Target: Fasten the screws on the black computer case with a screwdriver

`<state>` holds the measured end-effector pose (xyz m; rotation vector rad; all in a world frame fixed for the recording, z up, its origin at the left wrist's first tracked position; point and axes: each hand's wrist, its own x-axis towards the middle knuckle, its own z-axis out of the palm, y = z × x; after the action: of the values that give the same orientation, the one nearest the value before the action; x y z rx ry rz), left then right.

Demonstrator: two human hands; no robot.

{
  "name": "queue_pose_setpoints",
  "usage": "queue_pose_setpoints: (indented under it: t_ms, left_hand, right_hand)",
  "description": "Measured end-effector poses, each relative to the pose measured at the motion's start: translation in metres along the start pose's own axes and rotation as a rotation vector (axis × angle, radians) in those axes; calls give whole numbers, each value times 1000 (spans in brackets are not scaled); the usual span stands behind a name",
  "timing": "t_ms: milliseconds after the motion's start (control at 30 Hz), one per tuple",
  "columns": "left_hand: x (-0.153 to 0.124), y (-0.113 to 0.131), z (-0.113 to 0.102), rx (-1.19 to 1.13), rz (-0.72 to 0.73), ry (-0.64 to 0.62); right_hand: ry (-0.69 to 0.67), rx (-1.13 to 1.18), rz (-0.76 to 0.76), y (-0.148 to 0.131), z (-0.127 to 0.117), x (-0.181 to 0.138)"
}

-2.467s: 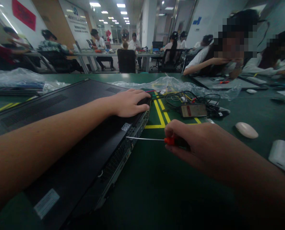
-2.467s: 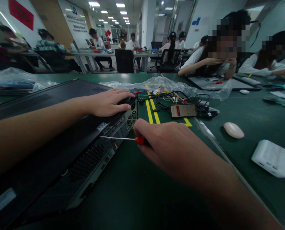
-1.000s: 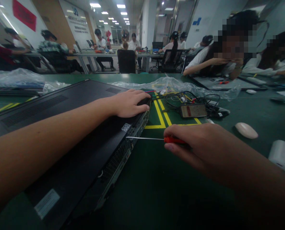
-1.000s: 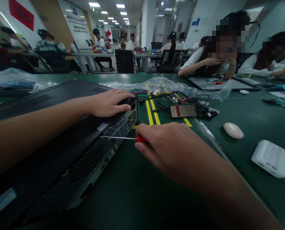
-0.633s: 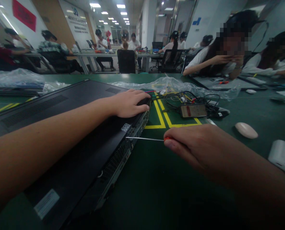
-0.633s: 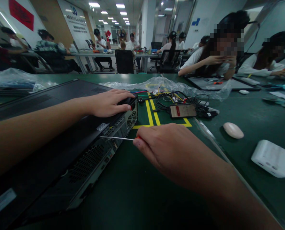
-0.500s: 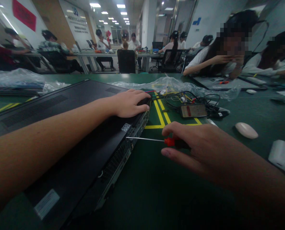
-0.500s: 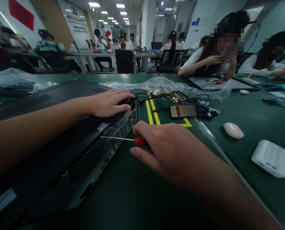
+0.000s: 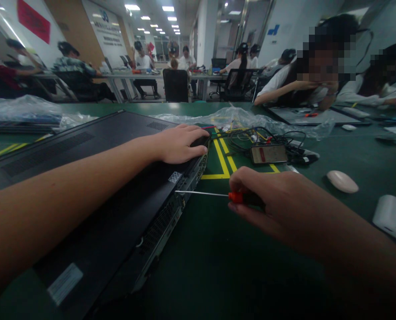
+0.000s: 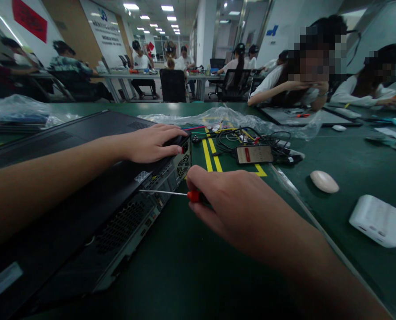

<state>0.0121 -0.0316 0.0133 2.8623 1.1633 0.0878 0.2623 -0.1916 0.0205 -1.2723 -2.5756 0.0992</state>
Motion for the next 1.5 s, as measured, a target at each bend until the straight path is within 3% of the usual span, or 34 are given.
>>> queue_pose_setpoints:
  t_ms: [1500]
  left_hand:
    - [1,-2,1,-12,16,6]
  right_hand:
    - [-15,-29,1,-2,0,0]
